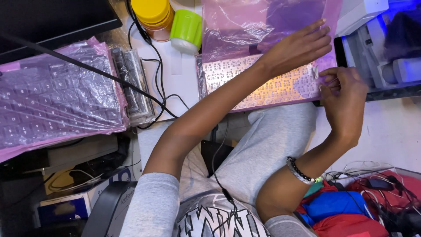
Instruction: The person places a keyboard component into a pink anti-static bag, smooths the bag over the item, and applies adhesive labels to the outside of the packaging.
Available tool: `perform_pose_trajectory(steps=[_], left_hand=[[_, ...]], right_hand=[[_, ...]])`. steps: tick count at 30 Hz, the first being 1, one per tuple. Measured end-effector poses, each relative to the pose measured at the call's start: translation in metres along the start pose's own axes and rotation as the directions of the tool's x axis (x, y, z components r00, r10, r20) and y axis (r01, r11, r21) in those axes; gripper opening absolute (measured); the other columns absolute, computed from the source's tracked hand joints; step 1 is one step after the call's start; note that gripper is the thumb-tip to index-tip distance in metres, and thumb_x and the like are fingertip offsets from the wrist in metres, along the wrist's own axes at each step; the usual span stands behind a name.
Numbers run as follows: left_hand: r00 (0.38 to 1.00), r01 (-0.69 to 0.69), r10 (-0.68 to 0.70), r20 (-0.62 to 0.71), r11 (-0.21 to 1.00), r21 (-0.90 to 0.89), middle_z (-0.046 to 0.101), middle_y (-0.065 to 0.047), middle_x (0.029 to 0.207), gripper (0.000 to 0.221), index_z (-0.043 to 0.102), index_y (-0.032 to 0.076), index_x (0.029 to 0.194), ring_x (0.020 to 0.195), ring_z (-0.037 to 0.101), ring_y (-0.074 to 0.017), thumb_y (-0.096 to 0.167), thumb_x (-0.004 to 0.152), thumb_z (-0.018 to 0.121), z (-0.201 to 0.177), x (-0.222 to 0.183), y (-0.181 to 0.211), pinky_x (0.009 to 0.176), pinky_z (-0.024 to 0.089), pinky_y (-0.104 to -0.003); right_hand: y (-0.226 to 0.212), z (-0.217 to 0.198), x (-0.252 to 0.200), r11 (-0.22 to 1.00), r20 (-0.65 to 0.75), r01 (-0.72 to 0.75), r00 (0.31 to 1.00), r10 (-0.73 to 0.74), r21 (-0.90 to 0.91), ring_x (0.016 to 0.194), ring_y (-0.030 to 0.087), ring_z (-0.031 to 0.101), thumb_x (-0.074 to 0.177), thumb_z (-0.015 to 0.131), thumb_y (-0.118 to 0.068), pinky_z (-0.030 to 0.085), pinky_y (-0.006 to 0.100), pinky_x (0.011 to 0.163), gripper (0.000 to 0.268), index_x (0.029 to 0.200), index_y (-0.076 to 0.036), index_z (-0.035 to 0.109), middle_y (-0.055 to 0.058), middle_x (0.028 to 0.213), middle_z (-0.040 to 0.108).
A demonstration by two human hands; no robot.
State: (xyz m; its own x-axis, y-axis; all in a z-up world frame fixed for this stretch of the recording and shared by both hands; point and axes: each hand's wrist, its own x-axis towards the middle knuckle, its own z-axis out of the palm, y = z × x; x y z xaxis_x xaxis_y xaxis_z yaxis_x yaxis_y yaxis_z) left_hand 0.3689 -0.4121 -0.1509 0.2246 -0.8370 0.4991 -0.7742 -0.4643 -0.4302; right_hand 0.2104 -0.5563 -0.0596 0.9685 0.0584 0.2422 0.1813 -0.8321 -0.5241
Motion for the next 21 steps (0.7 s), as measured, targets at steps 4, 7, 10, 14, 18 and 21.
perform_pose_trajectory(steps=[4,7,10,14,18,21], left_hand=[[0.997,-0.022,0.025,-0.078,0.999,0.045,0.058,-0.011,0.119,0.025,0.06,0.01,0.122,0.12,0.053,-0.0318,-0.002,0.1,0.067,0.008,0.002,-0.004,0.123,0.019,-0.052],[0.999,-0.008,0.015,-0.052,0.992,0.125,0.054,-0.015,0.132,0.031,0.059,0.006,0.132,0.133,0.04,-0.0374,0.001,0.104,0.069,0.028,0.01,-0.006,0.125,0.011,-0.059],[0.995,0.054,-0.042,-0.095,0.991,0.125,0.055,-0.012,0.119,0.031,0.054,0.01,0.124,0.123,0.043,-0.0356,0.009,0.098,0.071,0.036,0.029,-0.022,0.107,0.024,-0.054],[0.995,0.057,-0.07,0.067,0.983,0.173,0.052,-0.002,0.121,0.05,0.05,0.023,0.133,0.107,0.054,-0.0176,0.009,0.09,0.07,0.059,0.034,-0.044,0.078,0.046,-0.036],[0.914,0.052,-0.089,0.395,0.993,0.102,0.001,0.002,0.168,0.091,0.019,0.027,0.17,0.152,0.008,-0.0202,-0.009,0.107,0.073,0.066,0.032,-0.058,0.118,0.033,-0.047],[0.998,0.056,-0.053,-0.045,0.995,0.079,0.05,0.001,0.109,0.046,0.049,0.025,0.118,0.096,0.056,-0.0165,0.005,0.082,0.068,0.075,0.034,-0.059,0.067,0.047,-0.037]], right_hand=[[0.011,-0.002,-0.006,0.99,0.09,-0.056,0.995,0.045,0.131,0.088,0.022,0.062,0.092,0.062,0.023,0.053,0.033,0.082,0.029,0.112,0.005,0.072,0.017,0.109,0.06],[0.018,-0.003,-0.007,0.987,0.17,-0.098,0.983,0.076,0.126,0.087,0.022,0.063,0.093,0.061,0.018,0.053,0.032,0.087,0.029,0.111,-0.001,0.074,0.013,0.109,0.063],[0.018,-0.004,-0.006,0.983,0.206,-0.138,0.972,0.111,0.121,0.086,0.021,0.065,0.092,0.059,0.016,0.054,0.031,0.088,0.032,0.107,-0.006,0.077,0.011,0.109,0.065],[0.02,-0.002,-0.006,0.969,0.208,-0.177,0.968,0.139,0.173,0.086,0.019,0.066,0.091,0.062,0.02,0.055,0.026,0.085,0.032,0.105,-0.004,0.077,0.01,0.105,0.067],[0.02,-0.001,-0.003,0.974,0.192,-0.158,0.973,0.126,0.162,0.088,0.017,0.065,0.089,0.063,0.02,0.054,0.026,0.081,0.033,0.104,-0.005,0.077,0.009,0.104,0.068],[0.019,0.0,-0.004,0.97,0.194,-0.166,0.972,0.13,0.179,0.09,0.018,0.066,0.089,0.062,0.021,0.055,0.025,0.083,0.032,0.104,-0.003,0.076,0.011,0.104,0.068]])
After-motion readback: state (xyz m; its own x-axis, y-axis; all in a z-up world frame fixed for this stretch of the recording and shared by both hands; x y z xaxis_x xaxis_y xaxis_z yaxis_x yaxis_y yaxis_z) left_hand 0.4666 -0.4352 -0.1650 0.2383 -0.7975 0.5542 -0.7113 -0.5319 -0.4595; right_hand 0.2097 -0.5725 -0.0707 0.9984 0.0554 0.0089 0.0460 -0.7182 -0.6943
